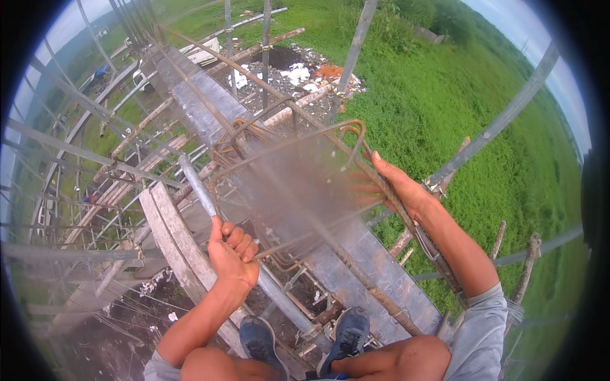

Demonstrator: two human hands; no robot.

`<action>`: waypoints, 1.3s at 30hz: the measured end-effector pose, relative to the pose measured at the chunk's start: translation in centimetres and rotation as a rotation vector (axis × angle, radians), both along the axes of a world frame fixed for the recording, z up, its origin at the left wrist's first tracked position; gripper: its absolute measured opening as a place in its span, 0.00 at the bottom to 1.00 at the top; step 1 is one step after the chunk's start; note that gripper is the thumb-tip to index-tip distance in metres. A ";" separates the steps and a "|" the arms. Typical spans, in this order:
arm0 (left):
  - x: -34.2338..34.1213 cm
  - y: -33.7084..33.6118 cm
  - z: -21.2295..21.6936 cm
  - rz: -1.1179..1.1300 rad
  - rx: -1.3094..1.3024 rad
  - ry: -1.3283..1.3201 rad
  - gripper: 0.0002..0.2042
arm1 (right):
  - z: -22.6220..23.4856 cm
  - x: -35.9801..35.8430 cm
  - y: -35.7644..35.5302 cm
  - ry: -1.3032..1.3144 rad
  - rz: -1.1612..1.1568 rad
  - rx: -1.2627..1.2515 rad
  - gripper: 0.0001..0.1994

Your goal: The person assembles a rebar cage on a scaffold by bending and tying steel bars into a rectangular frame. They repeatedly pick up bars, bend them into shape, and secure them to the existing structure using wire ties.

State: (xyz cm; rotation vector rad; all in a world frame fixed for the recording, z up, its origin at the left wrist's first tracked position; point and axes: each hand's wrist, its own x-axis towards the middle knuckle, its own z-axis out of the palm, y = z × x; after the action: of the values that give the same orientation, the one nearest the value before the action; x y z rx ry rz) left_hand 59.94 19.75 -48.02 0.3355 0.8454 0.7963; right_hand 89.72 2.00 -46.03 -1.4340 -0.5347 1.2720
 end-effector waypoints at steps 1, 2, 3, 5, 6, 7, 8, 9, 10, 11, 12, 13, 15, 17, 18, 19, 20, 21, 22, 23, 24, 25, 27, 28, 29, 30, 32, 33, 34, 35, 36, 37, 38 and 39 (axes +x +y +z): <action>-0.3 0.0 -0.8 -0.014 0.014 0.003 0.21 | 0.1 0.2 0.3 0.058 -0.111 -0.011 0.45; -1.1 0.2 -1.7 -0.058 0.027 0.025 0.21 | 0.1 0.4 0.8 -0.012 -0.102 -0.042 0.39; -1.9 0.9 -2.7 -0.114 0.053 0.021 0.22 | 0.0 0.6 1.1 -0.086 -0.102 -0.066 0.34; -4.7 3.3 -4.5 -0.449 0.131 -0.260 0.27 | -0.8 1.0 1.7 -0.234 -0.109 -0.072 0.23; -7.0 4.5 -4.7 -0.386 0.168 -0.059 0.31 | -1.3 1.2 1.7 -0.253 -0.135 -0.050 0.23; -9.4 5.6 -4.5 -0.337 0.209 0.121 0.37 | -1.7 1.4 1.6 -0.260 -0.128 -0.010 0.23; -11.5 6.8 -3.8 -0.320 0.283 0.226 0.44 | -2.1 1.6 1.7 -0.265 -0.124 -0.020 0.23; -14.2 7.9 -2.2 -0.186 0.302 0.371 0.49 | -2.5 1.5 1.2 -0.253 -0.130 0.044 0.25; -16.1 8.8 -0.1 -0.111 0.339 0.446 0.54 | -2.6 1.5 1.0 -0.176 -0.183 0.039 0.26; -17.0 9.4 2.1 -0.003 0.362 0.488 0.56 | -2.6 1.2 0.7 -0.096 -0.236 0.016 0.27; -16.7 9.2 4.0 0.152 0.312 0.554 0.58 | -2.5 1.0 0.6 -0.028 -0.262 0.038 0.28; -14.8 8.6 5.0 0.098 0.371 0.535 0.59 | -2.2 0.8 0.6 0.051 -0.293 -0.013 0.30; -8.3 6.5 6.0 0.226 0.321 0.586 0.60 | -1.1 1.1 0.9 0.173 -0.293 -0.010 0.34; 1.1 2.0 2.9 -0.398 0.243 0.334 0.66 | -0.2 2.0 1.4 -0.005 -0.410 -0.037 0.38; 4.3 0.2 1.7 -0.422 0.209 0.356 0.67 | 0.1 3.1 2.1 -0.092 -0.428 -0.055 0.40; 6.8 -1.4 0.6 -0.376 0.327 0.435 0.64 | 1.3 6.0 2.4 -0.108 -0.533 0.021 0.40; 7.6 -2.1 -0.1 -0.427 0.354 0.368 0.63 | 1.7 8.0 1.9 -0.109 -0.675 0.025 0.41; 8.7 -2.5 -0.8 -0.475 0.384 0.295 0.61 | 1.0 9.0 1.5 -0.160 -0.602 0.038 0.40; 8.9 -2.3 -1.1 -0.457 0.327 0.318 0.54 | 0.1 10.0 1.1 -0.221 -0.591 -0.010 0.40; 8.0 -2.1 -0.9 -0.436 0.269 0.340 0.47 | -1.0 10.7 1.0 -0.279 -0.577 -0.056 0.39; 7.5 -1.6 -0.6 -0.413 0.211 0.361 0.40 | -2.5 10.6 0.9 -0.251 -0.562 -0.046 0.37; 6.2 -1.0 0.2 -0.502 0.278 0.306 0.34 | -4.1 10.3 1.0 -0.228 -0.555 -0.038 0.35; 4.7 -1.2 1.4 -0.513 0.356 0.245 0.21 | -7.1 8.4 2.0 -0.228 -0.498 -0.010 0.32; 4.1 -1.4 2.3 -0.449 0.311 0.305 0.15 | -8.4 6.9 2.6 -0.249 -0.455 0.014 0.32; 3.7 -1.3 3.2 -0.361 0.484 0.273 0.16 | -9.5 5.5 3.2 -0.162 -0.395 0.049 0.35; 3.2 -1.1 4.2 -0.254 0.529 0.365 0.17 | -10.3 4.2 3.5 -0.074 -0.330 0.083 0.38; 2.9 0.5 6.8 -0.182 0.831 0.446 0.17 | -11.3 2.6 4.0 -0.020 -0.207 0.149 0.39; 3.1 1.9 8.0 -0.254 1.010 0.448 0.18 | -11.7 2.2 4.2 0.008 -0.140 0.181 0.40; 3.4 3.3 9.3 -0.284 1.167 0.470 0.19 | -12.1 2.3 4.2 -0.040 -0.106 0.134 0.41; 3.7 4.6 10.5 -0.337 1.162 0.541 0.20 | -12.6 2.8 4.2 -0.089 -0.073 0.090 0.43; 4.3 5.7 11.7 -0.434 1.228 0.497 0.21 | -13.4 3.5 4.1 -0.166 -0.003 0.094 0.45; 5.2 6.9 13.0 -0.478 1.230 0.634 0.22 | -14.3 4.7 4.1 -0.452 0.108 0.059 0.43; 6.5 7.6 14.0 -0.564 1.311 0.606 0.23 | -15.5 5.8 3.6 -0.742 0.191 -0.031 0.41; 8.1 8.0 14.4 -0.510 1.385 0.736 0.23 | -16.8 7.0 3.1 -1.046 0.270 -0.144 0.40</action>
State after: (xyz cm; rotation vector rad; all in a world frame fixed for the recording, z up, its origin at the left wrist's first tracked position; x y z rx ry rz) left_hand 68.08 27.75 -33.66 2.0780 0.6846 0.6547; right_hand 96.73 5.10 -62.86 -2.1641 -1.3780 0.6640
